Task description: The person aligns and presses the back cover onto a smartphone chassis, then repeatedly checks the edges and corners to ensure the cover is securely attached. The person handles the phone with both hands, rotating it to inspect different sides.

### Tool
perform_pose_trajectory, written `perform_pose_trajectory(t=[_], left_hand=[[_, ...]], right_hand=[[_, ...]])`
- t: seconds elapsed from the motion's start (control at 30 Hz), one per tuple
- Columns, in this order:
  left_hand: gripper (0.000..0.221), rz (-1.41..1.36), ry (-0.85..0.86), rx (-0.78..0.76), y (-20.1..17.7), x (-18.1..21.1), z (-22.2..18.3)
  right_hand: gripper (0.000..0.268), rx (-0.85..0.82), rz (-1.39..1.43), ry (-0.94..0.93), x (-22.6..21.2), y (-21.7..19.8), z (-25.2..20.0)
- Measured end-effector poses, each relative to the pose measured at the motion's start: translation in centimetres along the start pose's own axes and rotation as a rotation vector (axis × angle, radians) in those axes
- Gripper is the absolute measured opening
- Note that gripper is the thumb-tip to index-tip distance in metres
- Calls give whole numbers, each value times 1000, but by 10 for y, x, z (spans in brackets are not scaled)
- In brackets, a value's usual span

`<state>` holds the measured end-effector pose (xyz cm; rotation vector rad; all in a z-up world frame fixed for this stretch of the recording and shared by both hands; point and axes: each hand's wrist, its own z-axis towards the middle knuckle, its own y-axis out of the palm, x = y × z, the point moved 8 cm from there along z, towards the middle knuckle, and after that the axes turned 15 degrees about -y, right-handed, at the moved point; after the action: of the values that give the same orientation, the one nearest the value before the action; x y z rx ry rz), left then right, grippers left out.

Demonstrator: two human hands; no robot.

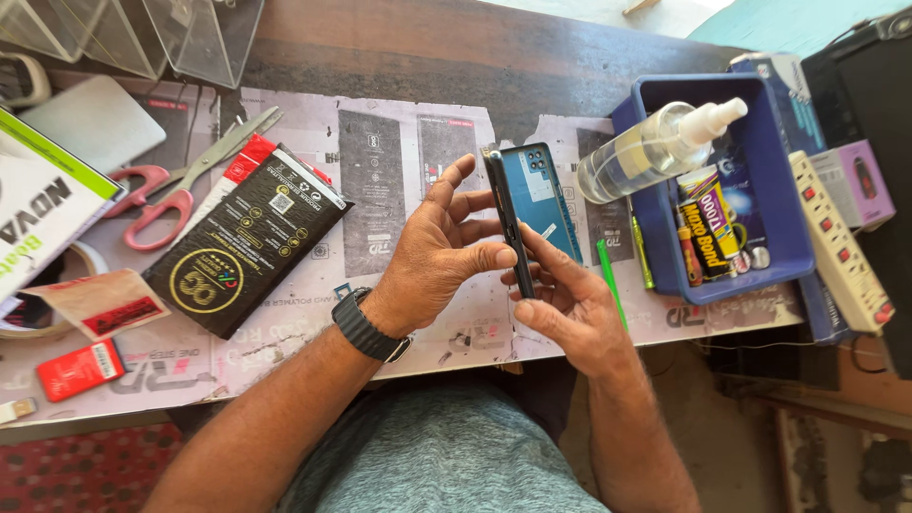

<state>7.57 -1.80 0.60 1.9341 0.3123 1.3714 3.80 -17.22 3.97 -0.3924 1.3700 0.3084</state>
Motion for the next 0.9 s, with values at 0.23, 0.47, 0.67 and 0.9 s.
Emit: perform_pose_trajectory(t=[0.23, 0.47, 0.67, 0.9], left_hand=[[110, 351, 39, 108, -2, 5, -6], [78, 753, -47, 223, -6, 25, -10], [57, 1041, 392, -92, 12, 87, -24], [35, 956, 150, -107, -21, 78, -12]], right_hand=[[75, -10, 105, 30, 9, -2, -2], [75, 12, 295, 22, 25, -12, -6], [74, -118, 428, 73, 36, -7, -8], [63, -176, 262, 101, 37, -5, 6]])
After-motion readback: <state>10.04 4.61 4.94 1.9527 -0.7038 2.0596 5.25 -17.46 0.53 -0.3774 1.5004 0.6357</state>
